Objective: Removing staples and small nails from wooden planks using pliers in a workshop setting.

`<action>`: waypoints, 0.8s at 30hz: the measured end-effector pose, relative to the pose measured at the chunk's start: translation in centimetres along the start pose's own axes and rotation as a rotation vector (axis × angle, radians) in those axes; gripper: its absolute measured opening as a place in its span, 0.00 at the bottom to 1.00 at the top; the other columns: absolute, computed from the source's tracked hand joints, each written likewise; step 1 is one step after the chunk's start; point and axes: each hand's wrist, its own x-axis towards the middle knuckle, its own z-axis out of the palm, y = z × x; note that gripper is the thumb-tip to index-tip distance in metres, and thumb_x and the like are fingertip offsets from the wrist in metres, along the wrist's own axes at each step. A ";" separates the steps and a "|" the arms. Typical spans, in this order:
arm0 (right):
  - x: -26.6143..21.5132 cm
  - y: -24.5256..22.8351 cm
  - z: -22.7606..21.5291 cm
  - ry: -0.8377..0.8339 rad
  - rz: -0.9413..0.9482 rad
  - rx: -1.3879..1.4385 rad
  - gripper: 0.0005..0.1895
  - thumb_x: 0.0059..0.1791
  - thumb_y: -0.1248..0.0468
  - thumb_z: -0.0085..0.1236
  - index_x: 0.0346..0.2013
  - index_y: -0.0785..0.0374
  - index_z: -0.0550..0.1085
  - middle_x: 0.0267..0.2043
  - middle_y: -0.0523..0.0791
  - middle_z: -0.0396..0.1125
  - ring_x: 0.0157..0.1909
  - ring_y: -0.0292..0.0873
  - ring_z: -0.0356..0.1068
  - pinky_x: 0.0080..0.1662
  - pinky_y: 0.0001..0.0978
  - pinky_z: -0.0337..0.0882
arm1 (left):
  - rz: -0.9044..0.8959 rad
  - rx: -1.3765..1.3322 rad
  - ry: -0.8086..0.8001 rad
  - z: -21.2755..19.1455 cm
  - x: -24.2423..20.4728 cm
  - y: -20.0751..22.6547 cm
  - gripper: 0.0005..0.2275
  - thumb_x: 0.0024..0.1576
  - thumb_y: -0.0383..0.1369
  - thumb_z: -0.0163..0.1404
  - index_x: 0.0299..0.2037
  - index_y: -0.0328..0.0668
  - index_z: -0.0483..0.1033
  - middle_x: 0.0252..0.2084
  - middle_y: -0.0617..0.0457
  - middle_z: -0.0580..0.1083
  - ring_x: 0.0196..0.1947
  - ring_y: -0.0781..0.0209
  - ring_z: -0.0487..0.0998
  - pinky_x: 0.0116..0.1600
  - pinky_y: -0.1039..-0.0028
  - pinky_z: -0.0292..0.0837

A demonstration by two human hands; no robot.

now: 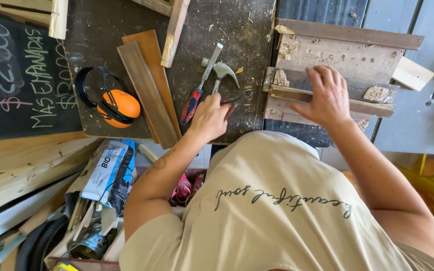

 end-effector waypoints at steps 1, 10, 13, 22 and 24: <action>-0.3 0.4 0.3 0.002 -0.001 -0.003 0.53 0.38 0.39 0.71 0.70 0.65 0.71 0.63 0.57 0.66 0.69 0.61 0.63 0.64 0.59 0.65 | 0.001 -0.001 0.003 0.3 0.8 0.1 0.11 0.50 0.39 0.55 0.41 0.51 0.81 0.41 0.51 0.65 0.41 0.44 0.73 0.37 0.54 0.74; -1.3 1.7 3.0 -0.052 0.107 -0.117 0.53 0.35 0.42 0.73 0.72 0.57 0.72 0.68 0.47 0.66 0.74 0.52 0.61 0.70 0.62 0.61 | 0.143 0.069 0.134 1.7 5.6 0.7 0.09 0.49 0.34 0.53 0.39 0.48 0.80 0.43 0.48 0.65 0.43 0.40 0.71 0.39 0.54 0.67; -1.3 1.9 3.4 -0.042 0.103 -0.165 0.52 0.35 0.41 0.73 0.71 0.55 0.73 0.62 0.45 0.67 0.68 0.51 0.65 0.69 0.59 0.64 | 0.168 0.085 0.130 2.1 6.9 0.6 0.09 0.49 0.33 0.53 0.39 0.49 0.80 0.43 0.50 0.64 0.43 0.42 0.71 0.41 0.55 0.65; -1.1 1.5 3.3 0.003 0.084 -0.225 0.51 0.33 0.44 0.74 0.70 0.54 0.75 0.59 0.44 0.68 0.63 0.50 0.67 0.68 0.54 0.67 | 0.125 -0.174 -0.215 1.2 9.2 -0.3 0.06 0.46 0.31 0.51 0.28 0.45 0.82 0.36 0.45 0.70 0.32 0.37 0.80 0.38 0.51 0.76; -1.2 1.4 3.4 0.051 0.065 -0.259 0.49 0.34 0.45 0.74 0.69 0.55 0.76 0.58 0.45 0.69 0.61 0.51 0.69 0.68 0.53 0.68 | 0.045 -0.267 -0.411 3.3 9.9 -1.1 0.07 0.41 0.34 0.53 0.28 0.47 0.81 0.34 0.47 0.74 0.34 0.37 0.82 0.40 0.51 0.78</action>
